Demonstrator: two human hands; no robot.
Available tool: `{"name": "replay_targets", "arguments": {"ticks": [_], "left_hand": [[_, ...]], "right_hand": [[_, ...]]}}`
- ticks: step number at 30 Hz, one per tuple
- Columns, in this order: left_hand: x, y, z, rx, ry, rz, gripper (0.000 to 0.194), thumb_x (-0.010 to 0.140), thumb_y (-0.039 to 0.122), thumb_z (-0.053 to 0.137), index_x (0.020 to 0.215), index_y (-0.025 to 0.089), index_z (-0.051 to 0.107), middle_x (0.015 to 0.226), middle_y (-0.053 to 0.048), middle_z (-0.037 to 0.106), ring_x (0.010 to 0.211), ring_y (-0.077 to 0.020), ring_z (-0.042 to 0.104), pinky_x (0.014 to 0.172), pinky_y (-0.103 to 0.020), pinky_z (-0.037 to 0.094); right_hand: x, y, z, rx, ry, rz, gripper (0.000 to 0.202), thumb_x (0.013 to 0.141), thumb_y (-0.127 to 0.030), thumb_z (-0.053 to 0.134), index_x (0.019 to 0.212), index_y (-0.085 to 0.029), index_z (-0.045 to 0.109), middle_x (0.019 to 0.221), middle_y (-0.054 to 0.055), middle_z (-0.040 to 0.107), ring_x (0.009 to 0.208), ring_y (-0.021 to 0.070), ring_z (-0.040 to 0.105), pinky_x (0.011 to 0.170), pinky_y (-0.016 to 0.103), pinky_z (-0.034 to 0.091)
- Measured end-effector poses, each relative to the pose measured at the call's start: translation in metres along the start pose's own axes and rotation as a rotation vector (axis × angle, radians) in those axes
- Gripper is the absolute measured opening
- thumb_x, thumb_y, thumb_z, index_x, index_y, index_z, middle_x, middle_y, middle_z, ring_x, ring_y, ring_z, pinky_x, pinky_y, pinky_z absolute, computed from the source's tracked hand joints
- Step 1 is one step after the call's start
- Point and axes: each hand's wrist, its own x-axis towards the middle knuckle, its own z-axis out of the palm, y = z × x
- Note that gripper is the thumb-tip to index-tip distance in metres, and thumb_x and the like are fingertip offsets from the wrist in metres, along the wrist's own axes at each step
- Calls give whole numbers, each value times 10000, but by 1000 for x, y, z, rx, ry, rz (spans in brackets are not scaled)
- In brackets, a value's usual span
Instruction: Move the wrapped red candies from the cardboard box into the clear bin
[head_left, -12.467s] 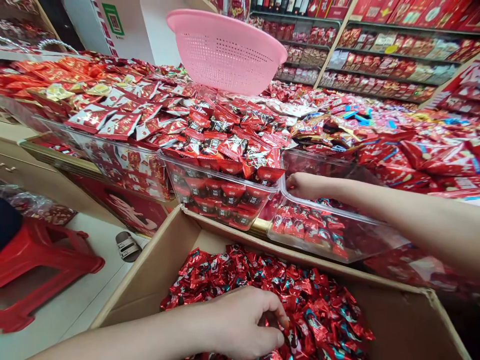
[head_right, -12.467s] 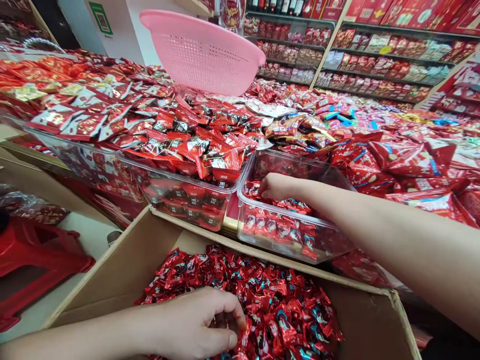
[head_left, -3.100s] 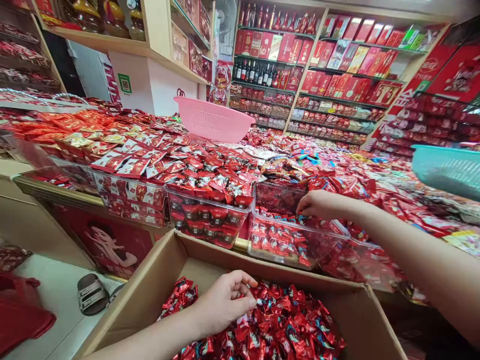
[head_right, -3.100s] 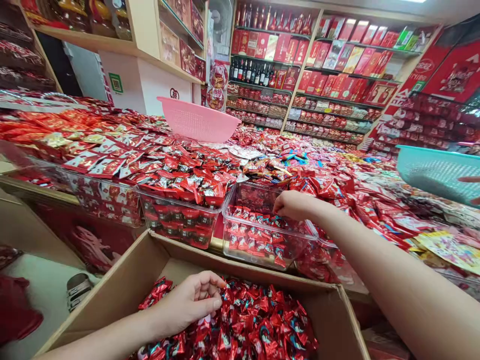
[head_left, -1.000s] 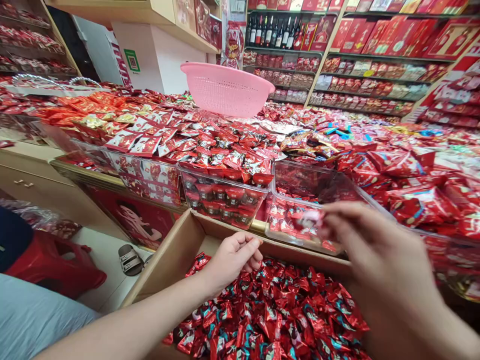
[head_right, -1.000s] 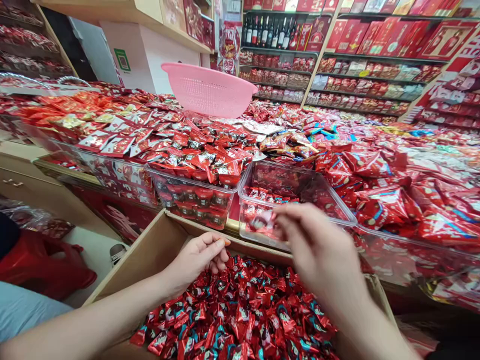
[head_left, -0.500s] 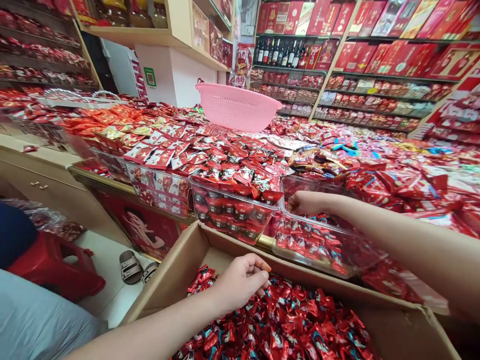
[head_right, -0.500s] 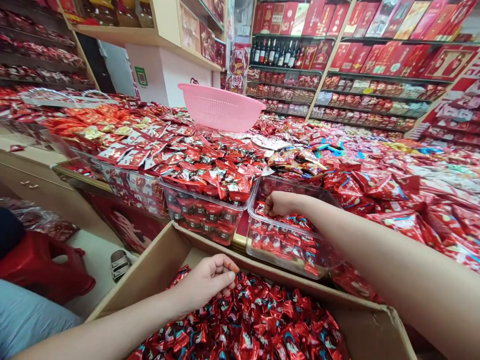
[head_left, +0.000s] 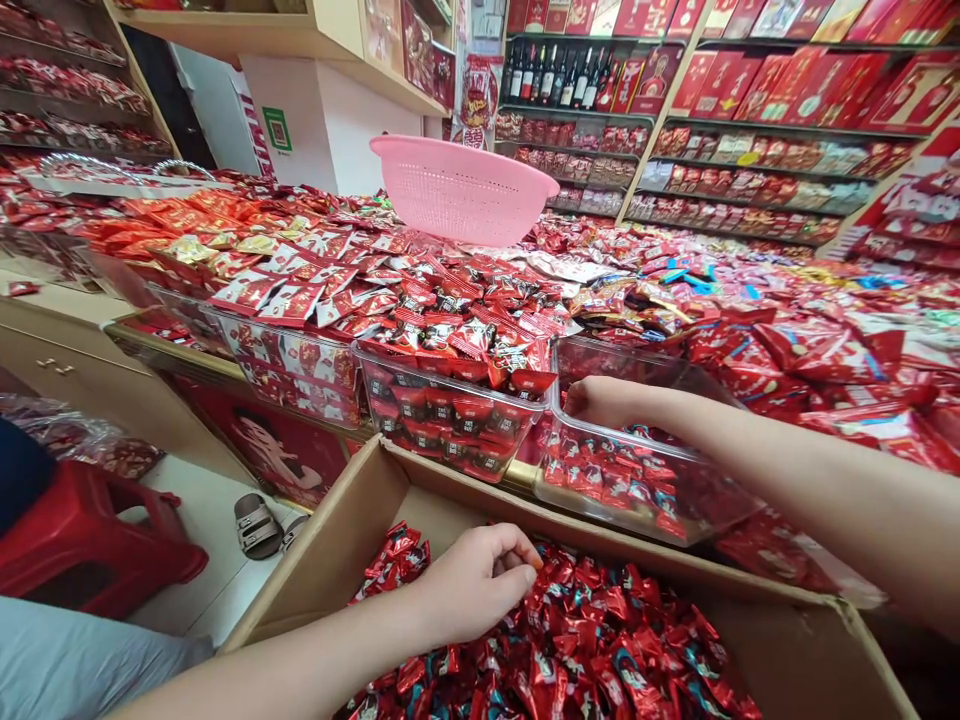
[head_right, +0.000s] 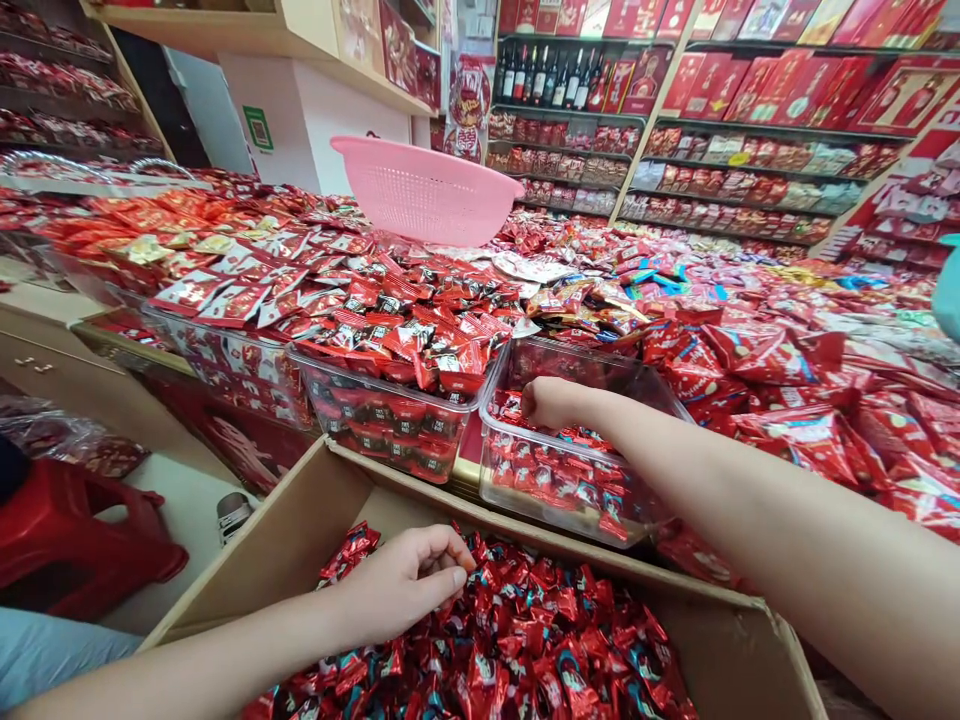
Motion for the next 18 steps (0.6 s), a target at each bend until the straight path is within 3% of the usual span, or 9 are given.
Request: {"name": "replay_targets", "arguments": {"ticks": [4, 12, 18], "left_hand": [[0, -1, 1, 19, -12, -19, 146, 711, 238, 479, 784, 155, 573, 576, 54, 456, 535, -96, 400, 511, -208, 308], [0, -4, 0, 60, -30, -5, 171, 713, 253, 472, 802, 152, 577, 597, 45, 468, 555, -104, 408, 533, -216, 324], [-1, -6, 1, 82, -57, 1, 186, 714, 272, 474, 815, 164, 587, 615, 36, 488, 566, -113, 432, 540, -220, 338]], "right_hand": [[-7, -1, -3, 66, -54, 8, 67, 700, -144, 541, 751, -135, 583, 738, 65, 657, 697, 180, 607, 593, 236, 450], [-32, -10, 1, 378, -449, 4, 165, 788, -210, 513, 739, -80, 602, 623, 65, 651, 592, 113, 606, 577, 188, 461], [-39, -17, -4, 446, -524, -10, 241, 744, -310, 587, 740, -72, 625, 630, 64, 653, 610, 123, 612, 600, 201, 468]]}}
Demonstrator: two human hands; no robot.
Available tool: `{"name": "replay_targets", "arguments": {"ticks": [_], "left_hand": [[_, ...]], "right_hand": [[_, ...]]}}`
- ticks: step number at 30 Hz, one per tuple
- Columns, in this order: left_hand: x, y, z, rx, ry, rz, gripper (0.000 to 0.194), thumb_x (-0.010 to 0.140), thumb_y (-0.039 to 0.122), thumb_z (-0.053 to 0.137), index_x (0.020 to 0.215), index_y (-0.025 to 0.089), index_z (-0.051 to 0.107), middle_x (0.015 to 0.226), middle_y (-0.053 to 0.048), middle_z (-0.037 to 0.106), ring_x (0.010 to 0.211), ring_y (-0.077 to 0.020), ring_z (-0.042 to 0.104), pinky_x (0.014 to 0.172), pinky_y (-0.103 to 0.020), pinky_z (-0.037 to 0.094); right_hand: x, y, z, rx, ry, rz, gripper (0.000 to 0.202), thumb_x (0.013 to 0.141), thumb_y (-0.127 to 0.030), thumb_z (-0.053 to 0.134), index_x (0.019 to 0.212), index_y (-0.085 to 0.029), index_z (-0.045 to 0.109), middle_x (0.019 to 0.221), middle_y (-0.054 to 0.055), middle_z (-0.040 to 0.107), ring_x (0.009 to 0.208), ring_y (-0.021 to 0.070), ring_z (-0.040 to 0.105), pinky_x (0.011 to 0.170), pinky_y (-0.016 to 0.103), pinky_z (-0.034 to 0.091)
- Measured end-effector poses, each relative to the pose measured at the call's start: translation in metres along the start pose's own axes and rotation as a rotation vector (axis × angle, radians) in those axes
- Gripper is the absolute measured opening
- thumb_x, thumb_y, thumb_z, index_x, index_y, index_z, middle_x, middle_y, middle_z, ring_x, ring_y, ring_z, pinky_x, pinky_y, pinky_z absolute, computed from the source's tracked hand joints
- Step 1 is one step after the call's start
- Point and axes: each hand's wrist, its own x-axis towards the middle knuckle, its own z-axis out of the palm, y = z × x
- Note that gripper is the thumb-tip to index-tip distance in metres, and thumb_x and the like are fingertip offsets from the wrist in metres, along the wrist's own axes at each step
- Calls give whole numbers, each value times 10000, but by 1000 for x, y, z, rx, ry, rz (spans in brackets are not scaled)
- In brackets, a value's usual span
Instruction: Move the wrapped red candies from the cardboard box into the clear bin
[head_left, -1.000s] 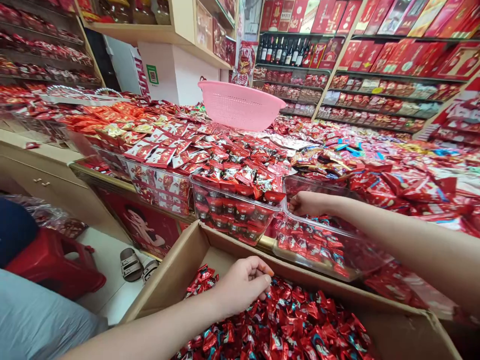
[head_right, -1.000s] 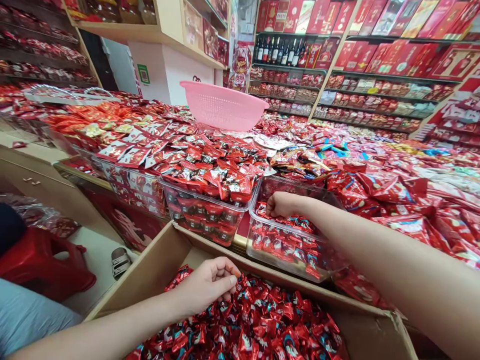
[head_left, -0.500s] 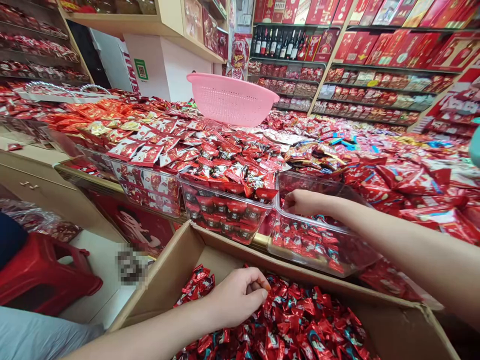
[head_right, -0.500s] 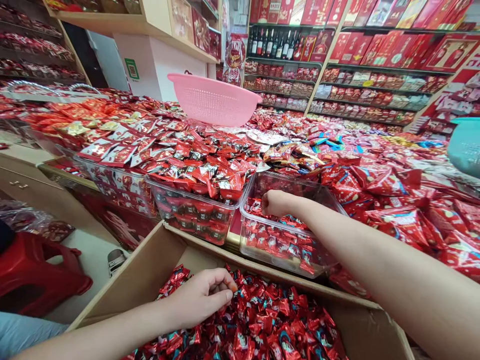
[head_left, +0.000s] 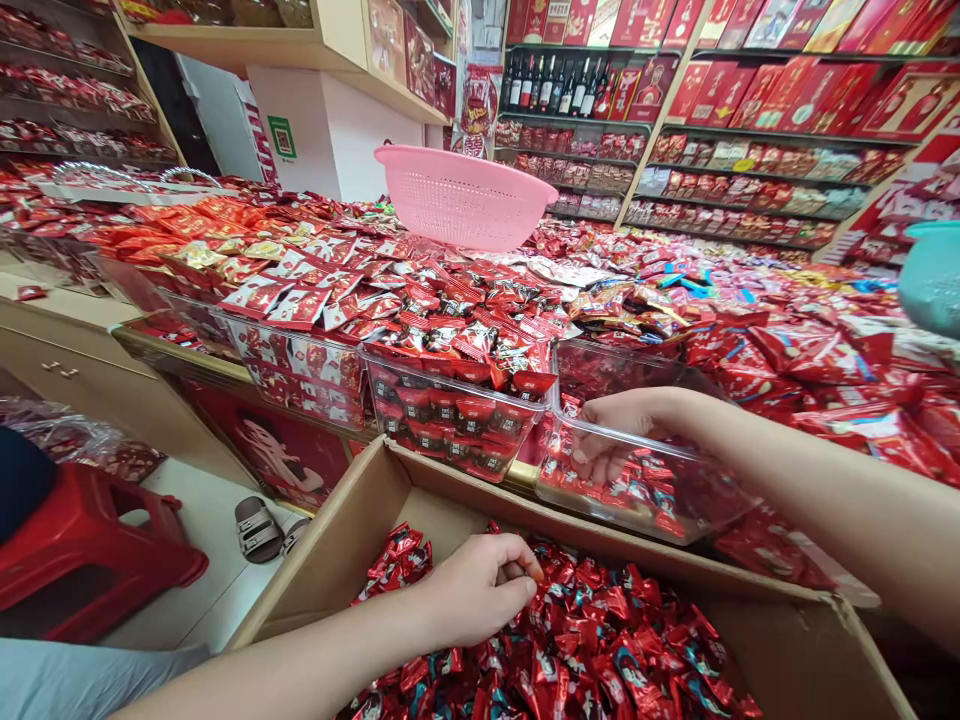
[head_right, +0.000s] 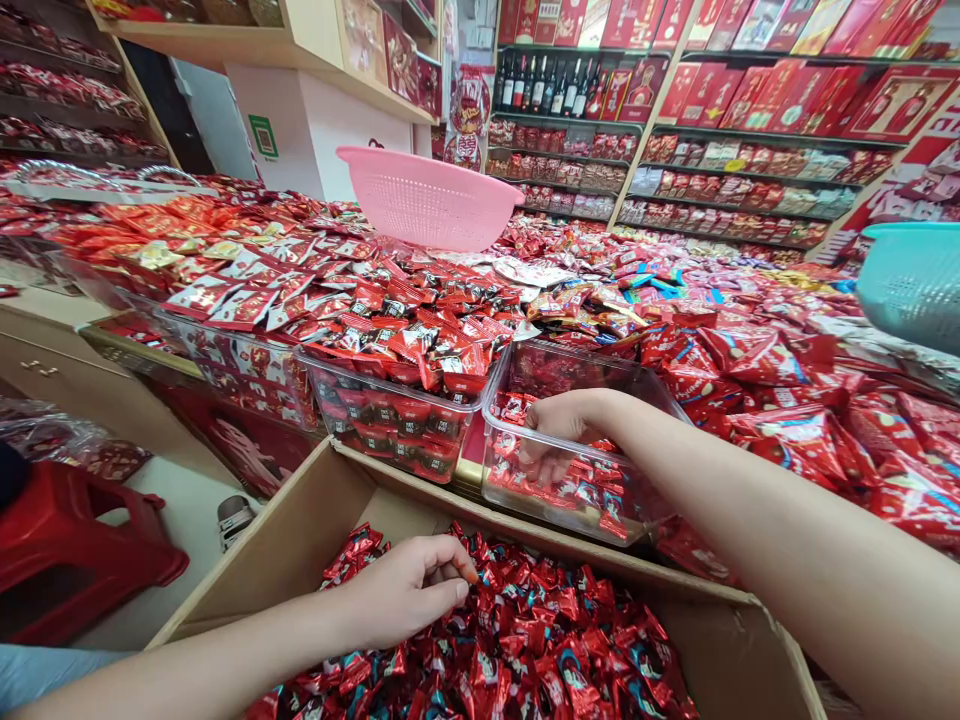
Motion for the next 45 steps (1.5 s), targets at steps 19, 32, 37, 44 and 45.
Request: {"name": "replay_targets", "arguments": {"ticks": [19, 32, 37, 44, 45], "left_hand": [[-3, 3, 0, 122, -52, 32, 167, 728, 243, 464, 803, 173, 596, 618, 37, 512, 561, -91, 431, 510, -179, 336], [-5, -2, 0, 235, -104, 83, 224, 745, 252, 454, 874, 200, 629, 713, 11, 609, 618, -107, 511, 567, -183, 390], [-6, -2, 1, 283, -109, 109, 227, 749, 240, 449, 883, 214, 630, 732, 10, 633, 638, -112, 540, 570, -178, 400], [-4, -5, 1, 304, -118, 109, 216, 749, 240, 452, 877, 215, 625, 718, 17, 634, 622, -108, 549, 559, -173, 403], [-4, -5, 1, 313, -119, 107, 217, 748, 239, 454, 879, 216, 625, 722, 18, 637, 628, -110, 554, 561, -174, 405]], "right_hand": [[17, 10, -16, -342, 332, 5, 225, 669, -199, 618, 858, -76, 625, 753, 81, 646, 668, 155, 564, 571, 223, 415], [18, 13, -16, -385, 291, -81, 219, 687, -220, 585, 792, -45, 664, 630, 54, 612, 593, 131, 511, 509, 220, 343], [11, 5, -9, -295, 165, -125, 383, 677, -381, 614, 925, -93, 661, 742, 47, 650, 582, 109, 518, 516, 209, 378], [9, 4, -7, -204, 182, -87, 489, 592, -487, 671, 948, -151, 669, 756, 51, 673, 614, 158, 576, 513, 236, 440], [10, 5, -8, -188, 171, -91, 484, 591, -490, 672, 937, -151, 672, 774, 54, 674, 629, 162, 585, 521, 235, 450]]}}
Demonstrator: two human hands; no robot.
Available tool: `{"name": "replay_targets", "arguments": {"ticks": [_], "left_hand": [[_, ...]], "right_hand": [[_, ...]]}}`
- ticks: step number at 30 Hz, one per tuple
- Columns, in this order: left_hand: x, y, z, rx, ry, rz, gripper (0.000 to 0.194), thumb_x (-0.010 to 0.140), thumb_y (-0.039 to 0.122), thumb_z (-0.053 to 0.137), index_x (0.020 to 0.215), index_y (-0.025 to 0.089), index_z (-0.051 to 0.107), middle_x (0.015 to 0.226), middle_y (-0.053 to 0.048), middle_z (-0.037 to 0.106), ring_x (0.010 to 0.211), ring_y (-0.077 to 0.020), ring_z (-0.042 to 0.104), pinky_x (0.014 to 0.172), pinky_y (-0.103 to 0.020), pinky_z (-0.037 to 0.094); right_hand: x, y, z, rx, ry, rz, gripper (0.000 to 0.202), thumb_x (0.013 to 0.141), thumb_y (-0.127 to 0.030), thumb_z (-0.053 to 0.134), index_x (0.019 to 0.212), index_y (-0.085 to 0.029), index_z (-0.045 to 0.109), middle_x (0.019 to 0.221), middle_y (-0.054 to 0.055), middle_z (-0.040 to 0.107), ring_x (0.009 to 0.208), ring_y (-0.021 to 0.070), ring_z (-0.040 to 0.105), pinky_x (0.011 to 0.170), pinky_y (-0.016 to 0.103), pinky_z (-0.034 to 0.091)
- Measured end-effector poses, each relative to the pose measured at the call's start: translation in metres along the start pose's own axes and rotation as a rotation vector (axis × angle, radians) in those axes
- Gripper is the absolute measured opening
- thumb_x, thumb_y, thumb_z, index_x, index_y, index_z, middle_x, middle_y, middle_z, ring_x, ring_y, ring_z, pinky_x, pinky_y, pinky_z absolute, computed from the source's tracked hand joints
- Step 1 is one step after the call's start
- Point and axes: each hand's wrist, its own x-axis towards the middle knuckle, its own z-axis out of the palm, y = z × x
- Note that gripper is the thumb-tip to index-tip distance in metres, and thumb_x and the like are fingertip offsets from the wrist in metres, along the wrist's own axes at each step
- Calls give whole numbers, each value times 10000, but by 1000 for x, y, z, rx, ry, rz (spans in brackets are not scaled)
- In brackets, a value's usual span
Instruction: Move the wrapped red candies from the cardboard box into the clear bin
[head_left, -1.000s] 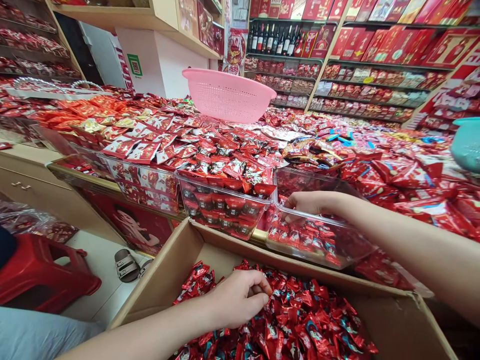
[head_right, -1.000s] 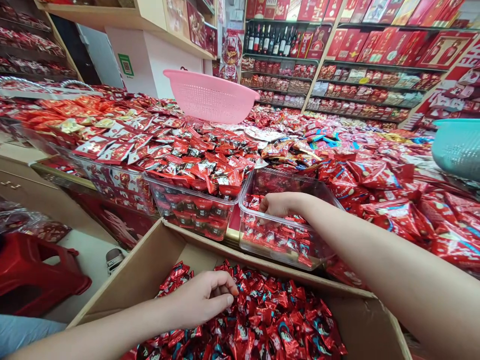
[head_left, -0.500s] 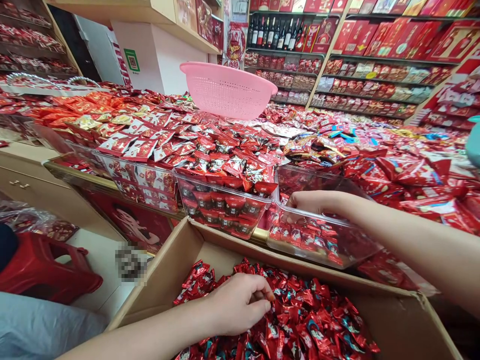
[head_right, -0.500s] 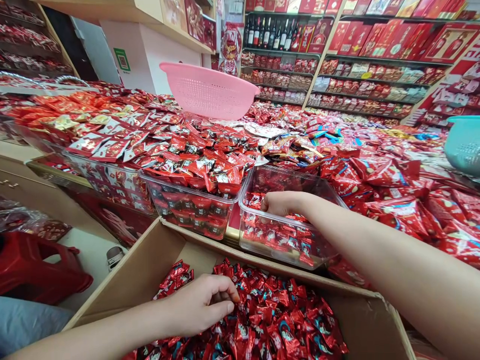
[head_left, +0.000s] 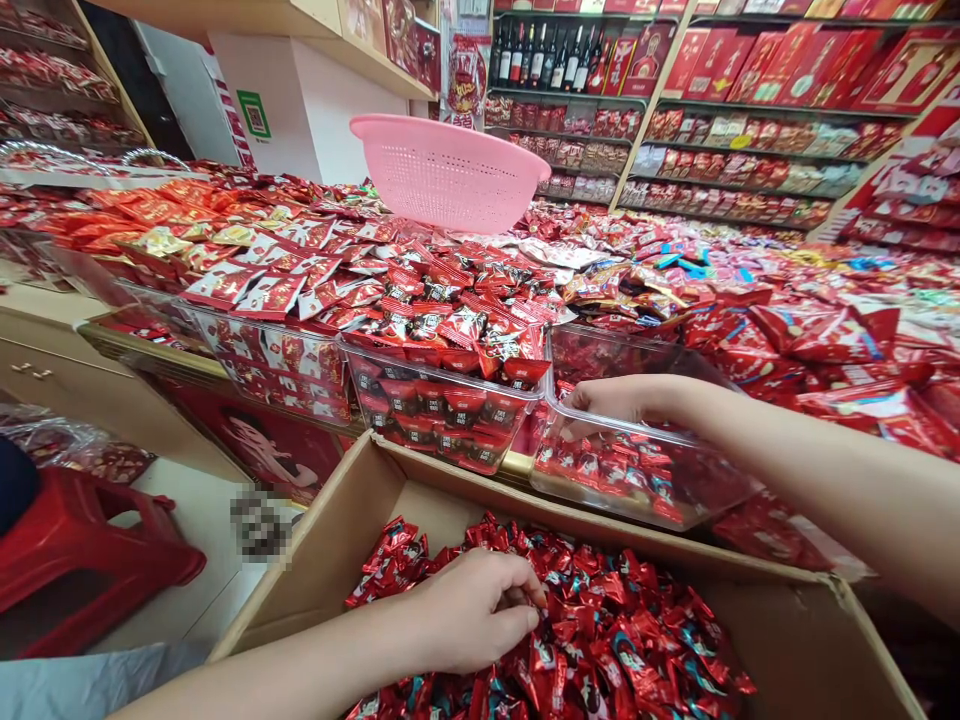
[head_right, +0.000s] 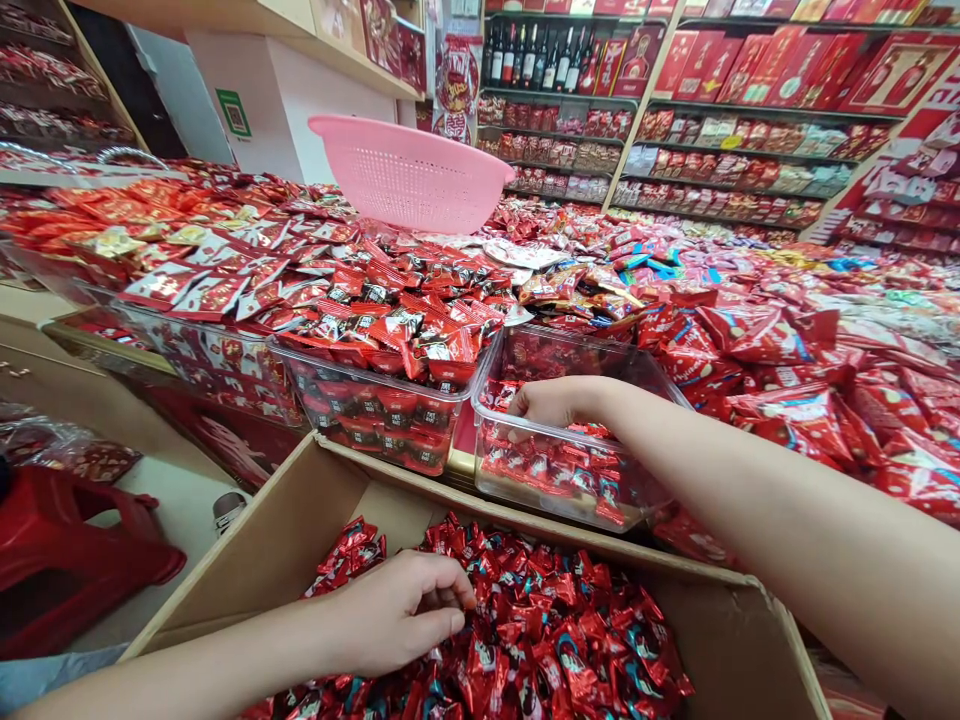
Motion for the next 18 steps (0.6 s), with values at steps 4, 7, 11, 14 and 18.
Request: {"name": "replay_targets", "arguments": {"ticks": [4, 7, 11, 14, 18], "left_hand": [[-1, 0, 0, 33, -25, -4, 222, 751, 254, 458, 892, 215, 625, 755, 12, 651, 656, -118, 570, 579, -180, 416], [-1, -1, 0, 51, -30, 1, 227, 752, 262, 460, 901, 212, 623, 768, 9, 654, 672, -119, 572, 593, -180, 422], [-1, 0, 0, 50, -44, -4, 235, 753, 260, 456, 912, 212, 622, 764, 11, 651, 665, -116, 568, 587, -178, 425], [-1, 1, 0, 57, -49, -3, 233, 753, 265, 460, 911, 216, 624, 767, 10, 651, 666, -120, 567, 584, -181, 428], [-2, -1, 0, 73, -60, 1, 236, 759, 277, 462, 923, 220, 621, 775, 3, 653, 675, -128, 572, 595, -187, 433]], "right_hand": [[0, 0, 1, 76, -180, -23, 516, 580, -509, 669, 954, -152, 662, 864, 56, 672, 706, 166, 614, 593, 232, 490], [0, -2, 2, 64, -218, -14, 565, 571, -505, 679, 999, -139, 640, 876, 60, 671, 742, 169, 621, 635, 236, 501], [-2, -5, 3, 38, -182, -1, 537, 595, -481, 678, 1009, -141, 636, 845, 57, 674, 766, 174, 621, 658, 239, 499], [-5, -7, 4, 33, -154, 9, 496, 608, -464, 677, 1001, -163, 642, 824, 42, 676, 767, 168, 620, 663, 232, 492], [-7, -10, 4, 48, -217, -1, 442, 626, -447, 668, 979, -181, 652, 827, 25, 675, 765, 150, 617, 669, 218, 485]]}}
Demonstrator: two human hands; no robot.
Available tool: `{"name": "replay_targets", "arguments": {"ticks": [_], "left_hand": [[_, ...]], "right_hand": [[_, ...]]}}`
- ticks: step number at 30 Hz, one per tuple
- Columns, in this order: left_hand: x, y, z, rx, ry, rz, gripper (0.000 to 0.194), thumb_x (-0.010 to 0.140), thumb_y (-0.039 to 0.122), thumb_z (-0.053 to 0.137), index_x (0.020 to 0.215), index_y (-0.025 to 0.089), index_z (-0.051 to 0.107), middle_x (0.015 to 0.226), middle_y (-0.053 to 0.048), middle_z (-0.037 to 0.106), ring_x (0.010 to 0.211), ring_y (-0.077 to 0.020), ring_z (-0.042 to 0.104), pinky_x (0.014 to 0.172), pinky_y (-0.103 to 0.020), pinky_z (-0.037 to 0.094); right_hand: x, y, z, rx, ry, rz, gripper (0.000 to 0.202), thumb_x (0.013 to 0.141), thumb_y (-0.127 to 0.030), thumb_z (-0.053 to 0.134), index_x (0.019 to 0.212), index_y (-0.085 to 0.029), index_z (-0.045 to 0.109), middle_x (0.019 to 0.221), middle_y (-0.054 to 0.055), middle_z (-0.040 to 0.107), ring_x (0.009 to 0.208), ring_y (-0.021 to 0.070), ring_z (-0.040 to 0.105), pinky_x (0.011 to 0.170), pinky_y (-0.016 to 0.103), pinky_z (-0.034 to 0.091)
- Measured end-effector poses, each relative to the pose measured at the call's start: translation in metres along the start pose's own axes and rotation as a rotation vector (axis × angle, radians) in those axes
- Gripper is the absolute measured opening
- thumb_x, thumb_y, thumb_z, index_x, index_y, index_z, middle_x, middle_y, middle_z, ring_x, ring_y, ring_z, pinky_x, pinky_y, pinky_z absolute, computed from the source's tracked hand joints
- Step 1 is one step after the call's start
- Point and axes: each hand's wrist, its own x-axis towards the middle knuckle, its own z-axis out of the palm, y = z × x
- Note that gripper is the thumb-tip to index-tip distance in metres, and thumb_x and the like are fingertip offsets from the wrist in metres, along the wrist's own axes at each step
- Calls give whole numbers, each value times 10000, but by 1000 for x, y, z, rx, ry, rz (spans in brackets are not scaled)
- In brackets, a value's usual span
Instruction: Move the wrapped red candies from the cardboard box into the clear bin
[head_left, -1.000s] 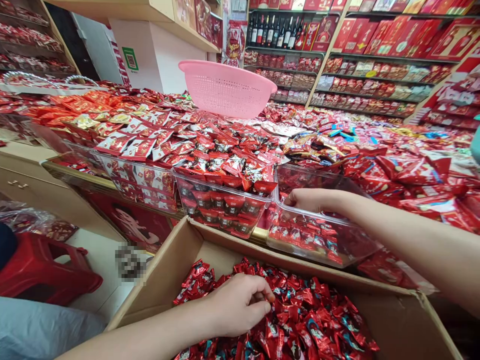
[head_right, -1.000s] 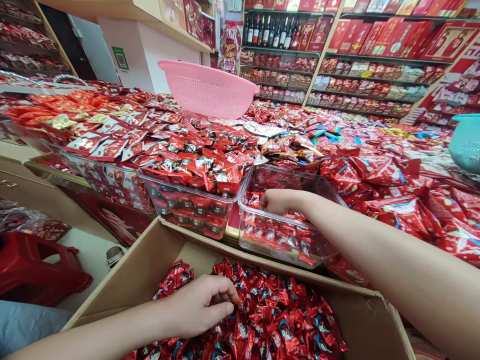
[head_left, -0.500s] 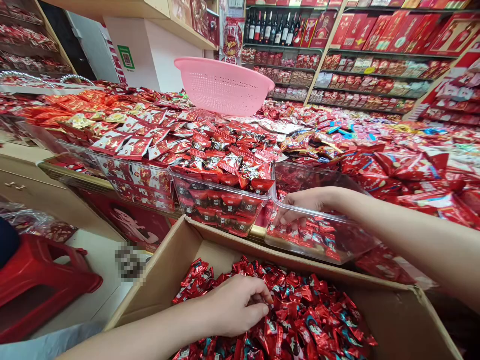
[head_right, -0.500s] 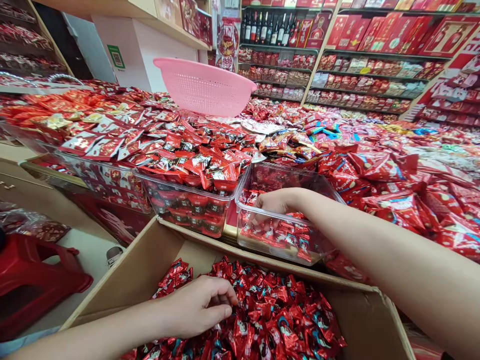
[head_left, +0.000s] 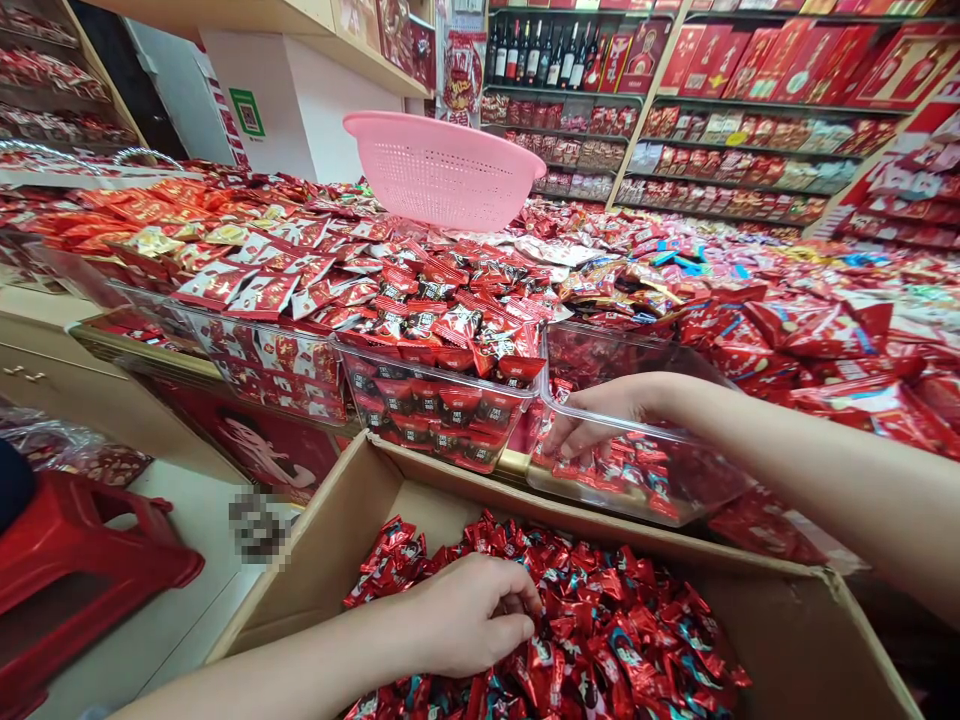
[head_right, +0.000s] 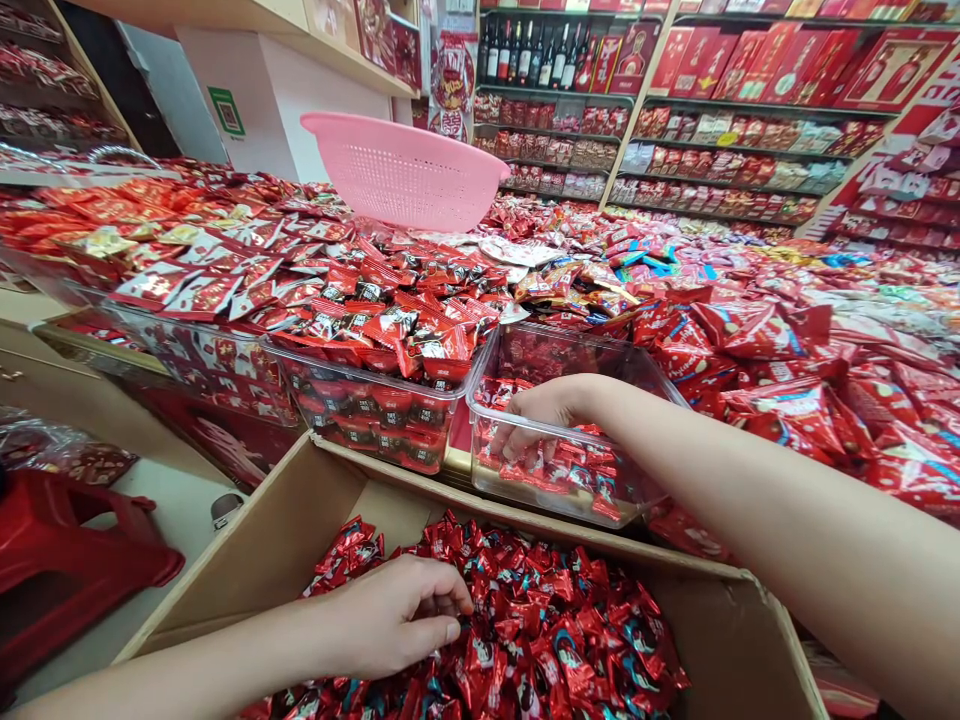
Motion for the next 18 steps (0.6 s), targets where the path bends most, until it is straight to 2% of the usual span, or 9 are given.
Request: {"name": "replay_targets", "arguments": {"ticks": [3, 8, 18], "left_hand": [[-1, 0, -1, 5, -13, 0, 236, 765, 293, 462, 931, 225, 615, 777, 4, 652, 670, -127, 572, 596, -186, 432], [-3, 2, -3, 13, -30, 2, 234, 767, 299, 459, 928, 227, 613, 773, 5, 650, 667, -125, 565, 594, -186, 424], [-2, 2, -3, 22, -52, -10, 243, 765, 315, 465, 944, 242, 612, 769, 9, 648, 649, -130, 558, 575, -194, 413]], "right_hand": [[0, 0, -1, 2, 6, 5, 442, 627, -438, 670, 975, -167, 651, 816, 31, 677, 756, 153, 617, 651, 219, 484], [1, 1, -2, -32, 120, 45, 470, 604, -429, 689, 975, -143, 649, 844, 59, 676, 694, 163, 616, 572, 226, 476], [1, 1, -2, -109, 122, 112, 447, 601, -436, 686, 947, -153, 661, 781, 48, 681, 671, 169, 616, 559, 236, 475]]}}
